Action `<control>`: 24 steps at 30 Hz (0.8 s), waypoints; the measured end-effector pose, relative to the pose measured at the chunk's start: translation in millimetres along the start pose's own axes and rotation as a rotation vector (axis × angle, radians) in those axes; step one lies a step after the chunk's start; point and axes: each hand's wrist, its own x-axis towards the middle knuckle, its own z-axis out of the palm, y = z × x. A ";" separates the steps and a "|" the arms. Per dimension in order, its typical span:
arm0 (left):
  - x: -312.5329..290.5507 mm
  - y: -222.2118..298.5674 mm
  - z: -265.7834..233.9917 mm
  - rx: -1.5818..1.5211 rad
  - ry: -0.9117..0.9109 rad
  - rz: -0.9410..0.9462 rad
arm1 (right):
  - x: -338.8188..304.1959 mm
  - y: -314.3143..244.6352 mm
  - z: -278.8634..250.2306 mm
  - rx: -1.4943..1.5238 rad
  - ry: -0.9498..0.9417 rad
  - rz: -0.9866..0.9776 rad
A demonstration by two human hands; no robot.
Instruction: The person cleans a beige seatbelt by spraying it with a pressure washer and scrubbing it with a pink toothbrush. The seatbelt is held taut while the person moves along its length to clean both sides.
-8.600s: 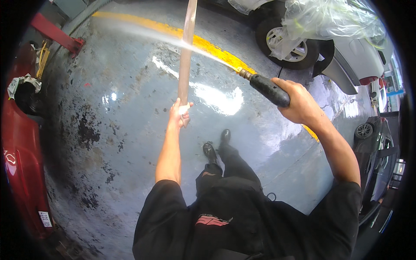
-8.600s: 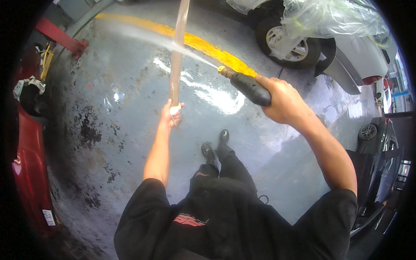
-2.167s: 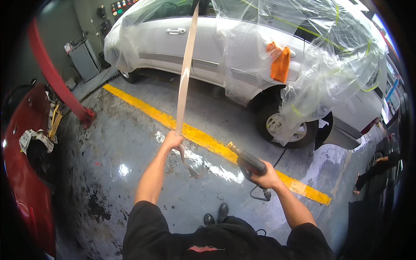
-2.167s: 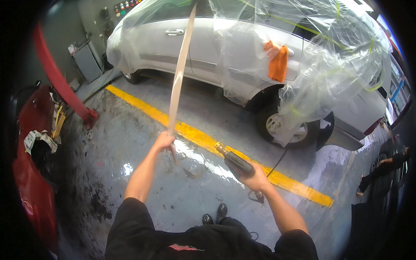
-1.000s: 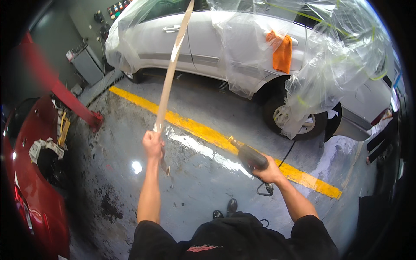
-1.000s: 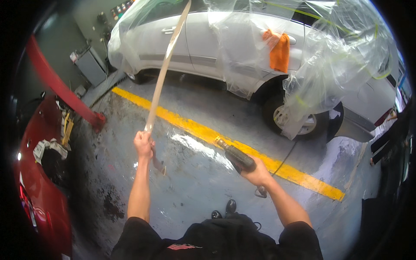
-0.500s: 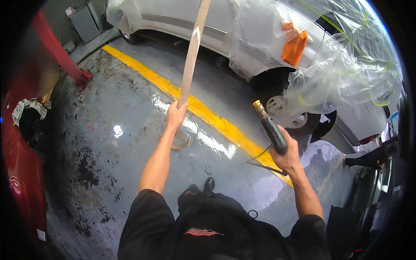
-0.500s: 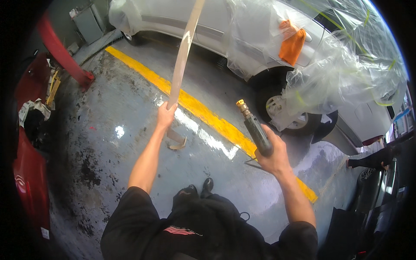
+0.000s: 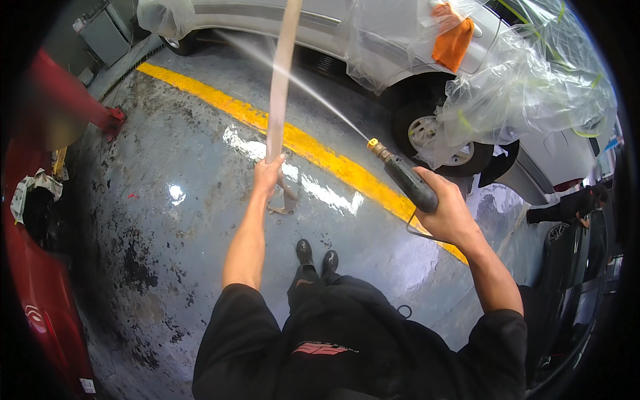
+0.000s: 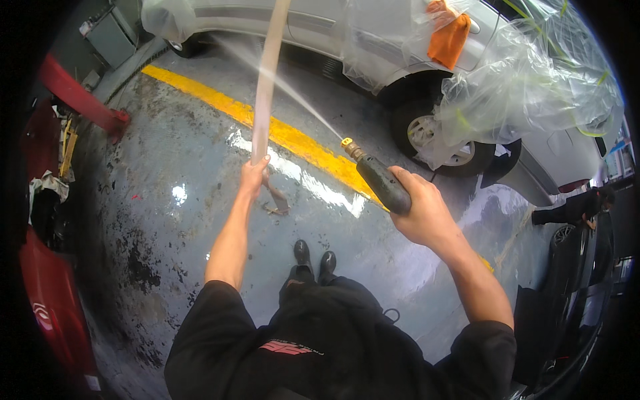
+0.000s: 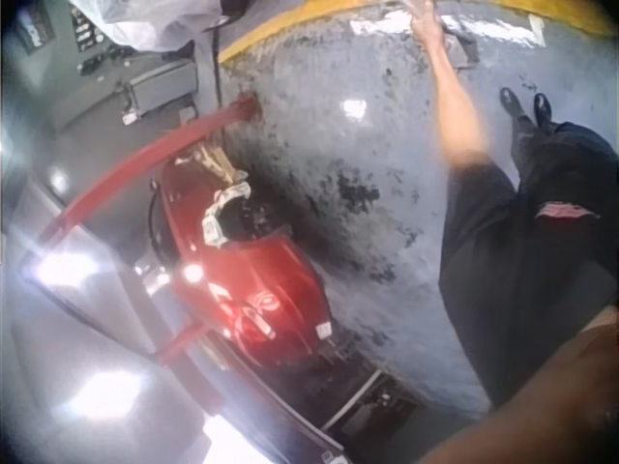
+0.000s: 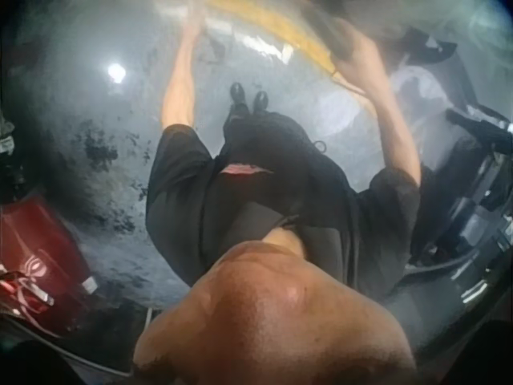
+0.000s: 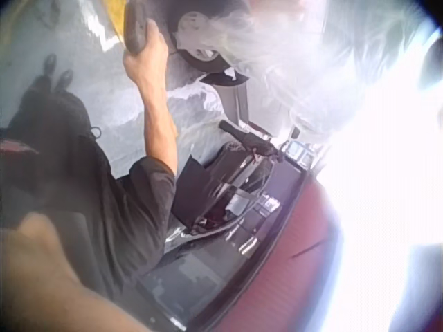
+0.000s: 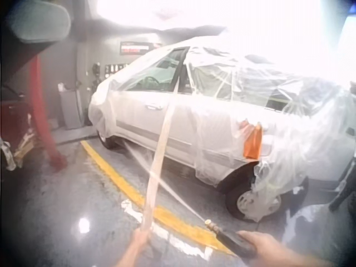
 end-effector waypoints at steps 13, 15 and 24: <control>32.6 -23.5 -3.9 0.030 0.041 -0.021 | 14.4 -59.3 15.1 -0.196 -0.252 0.093; 34.9 -25.6 -5.5 0.043 0.047 -0.037 | 25.2 -65.4 23.9 -0.244 -0.325 0.099; 42.6 -27.3 -16.2 0.132 0.037 -0.004 | 91.3 -83.7 50.9 -0.348 -0.355 0.059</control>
